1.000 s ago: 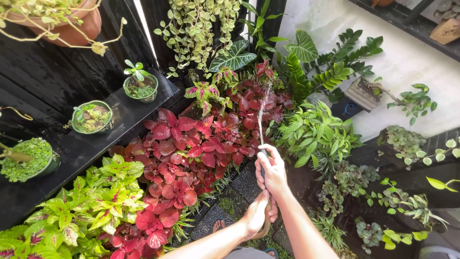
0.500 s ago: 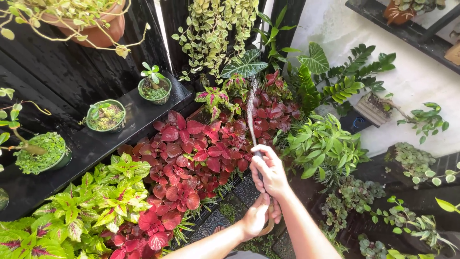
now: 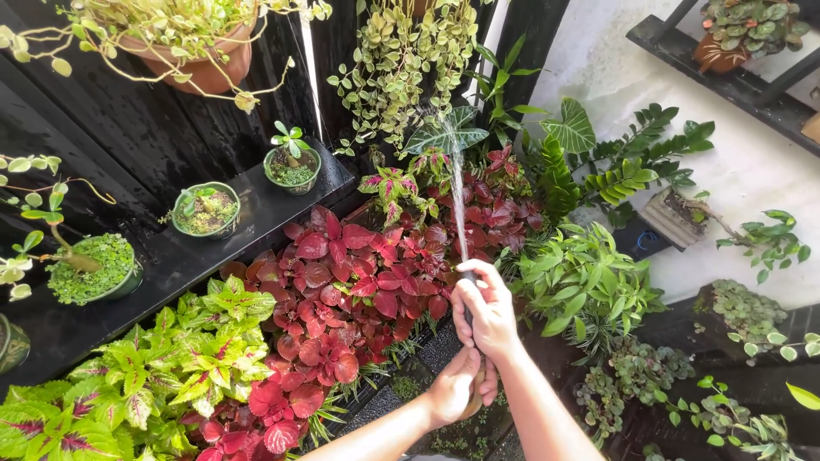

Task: Watering various potted plants in a garden using a hose.

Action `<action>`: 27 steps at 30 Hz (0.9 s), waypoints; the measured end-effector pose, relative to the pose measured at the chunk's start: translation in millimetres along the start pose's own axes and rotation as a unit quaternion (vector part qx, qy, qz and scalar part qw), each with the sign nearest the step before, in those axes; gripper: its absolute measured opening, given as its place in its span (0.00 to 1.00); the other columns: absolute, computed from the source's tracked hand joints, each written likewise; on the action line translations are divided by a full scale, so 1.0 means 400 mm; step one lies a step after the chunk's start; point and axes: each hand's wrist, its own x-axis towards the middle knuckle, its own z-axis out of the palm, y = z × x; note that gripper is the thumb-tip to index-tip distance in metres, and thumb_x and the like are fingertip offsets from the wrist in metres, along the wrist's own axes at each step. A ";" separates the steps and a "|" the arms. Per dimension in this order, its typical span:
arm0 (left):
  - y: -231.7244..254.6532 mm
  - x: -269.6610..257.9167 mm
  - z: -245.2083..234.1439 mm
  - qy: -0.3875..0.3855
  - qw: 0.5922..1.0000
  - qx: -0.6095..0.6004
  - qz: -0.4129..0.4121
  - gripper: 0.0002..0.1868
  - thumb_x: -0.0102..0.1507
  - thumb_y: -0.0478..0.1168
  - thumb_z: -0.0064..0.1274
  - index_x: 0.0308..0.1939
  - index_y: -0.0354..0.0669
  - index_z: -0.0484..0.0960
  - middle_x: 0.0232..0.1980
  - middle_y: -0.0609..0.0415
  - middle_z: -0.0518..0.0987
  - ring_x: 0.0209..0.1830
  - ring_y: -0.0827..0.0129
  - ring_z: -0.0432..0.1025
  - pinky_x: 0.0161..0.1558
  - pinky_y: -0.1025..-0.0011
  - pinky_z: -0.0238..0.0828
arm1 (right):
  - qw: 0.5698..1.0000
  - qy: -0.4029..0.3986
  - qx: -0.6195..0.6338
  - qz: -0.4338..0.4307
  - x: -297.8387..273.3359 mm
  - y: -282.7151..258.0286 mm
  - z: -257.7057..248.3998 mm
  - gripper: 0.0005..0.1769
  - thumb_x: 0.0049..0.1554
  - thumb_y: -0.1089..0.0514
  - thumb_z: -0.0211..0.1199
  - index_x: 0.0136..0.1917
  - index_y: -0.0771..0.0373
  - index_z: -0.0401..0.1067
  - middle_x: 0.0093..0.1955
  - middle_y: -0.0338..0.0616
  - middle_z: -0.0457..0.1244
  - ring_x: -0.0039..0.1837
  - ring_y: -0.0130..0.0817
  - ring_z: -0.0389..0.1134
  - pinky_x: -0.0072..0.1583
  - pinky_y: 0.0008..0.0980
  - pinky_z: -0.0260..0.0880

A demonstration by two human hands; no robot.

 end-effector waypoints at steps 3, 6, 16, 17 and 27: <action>-0.004 0.000 -0.010 0.001 1.000 -0.003 0.008 0.20 0.76 0.54 0.34 0.50 0.39 0.66 0.28 0.53 0.63 0.25 0.69 0.59 0.33 0.74 0.62 | 1.000 0.023 -0.014 0.005 0.001 -0.004 0.013 0.13 0.65 0.64 0.53 0.63 0.62 0.64 0.29 0.45 0.55 0.20 0.24 0.51 0.18 0.23 0.50; 0.036 0.009 0.022 0.038 0.999 -0.009 0.008 0.19 0.75 0.53 0.40 0.45 0.39 0.68 0.28 0.53 0.64 0.23 0.73 0.57 0.23 0.74 0.57 | 0.997 0.070 -0.005 0.014 0.021 -0.023 0.023 0.13 0.66 0.61 0.52 0.64 0.61 0.63 0.30 0.45 0.56 0.20 0.25 0.50 0.18 0.23 0.51; 0.101 -0.003 0.090 0.031 0.999 0.012 0.019 0.20 0.73 0.56 0.42 0.49 0.42 0.66 0.36 0.55 0.64 0.26 0.76 0.56 0.23 0.79 0.55 | 1.000 -0.001 0.004 -0.023 0.044 -0.065 0.053 0.12 0.67 0.63 0.51 0.64 0.63 0.62 0.31 0.45 0.56 0.21 0.25 0.52 0.18 0.22 0.52; 0.112 -0.005 0.099 0.009 0.999 0.034 0.027 0.21 0.74 0.57 0.40 0.49 0.41 0.66 0.30 0.56 0.62 0.22 0.73 0.56 0.24 0.77 0.56 | 1.000 -0.001 0.001 -0.031 0.047 -0.072 0.061 0.13 0.67 0.63 0.51 0.64 0.62 0.62 0.31 0.45 0.56 0.21 0.25 0.51 0.18 0.22 0.52; 0.214 -0.022 0.164 0.032 0.986 0.156 0.052 0.23 0.74 0.58 0.38 0.41 0.42 0.66 0.23 0.58 0.56 0.19 0.74 0.51 0.23 0.77 0.52 | 0.993 0.051 -0.010 -0.101 0.071 -0.101 0.106 0.11 0.68 0.61 0.51 0.63 0.58 0.61 0.31 0.46 0.55 0.20 0.26 0.53 0.19 0.24 0.55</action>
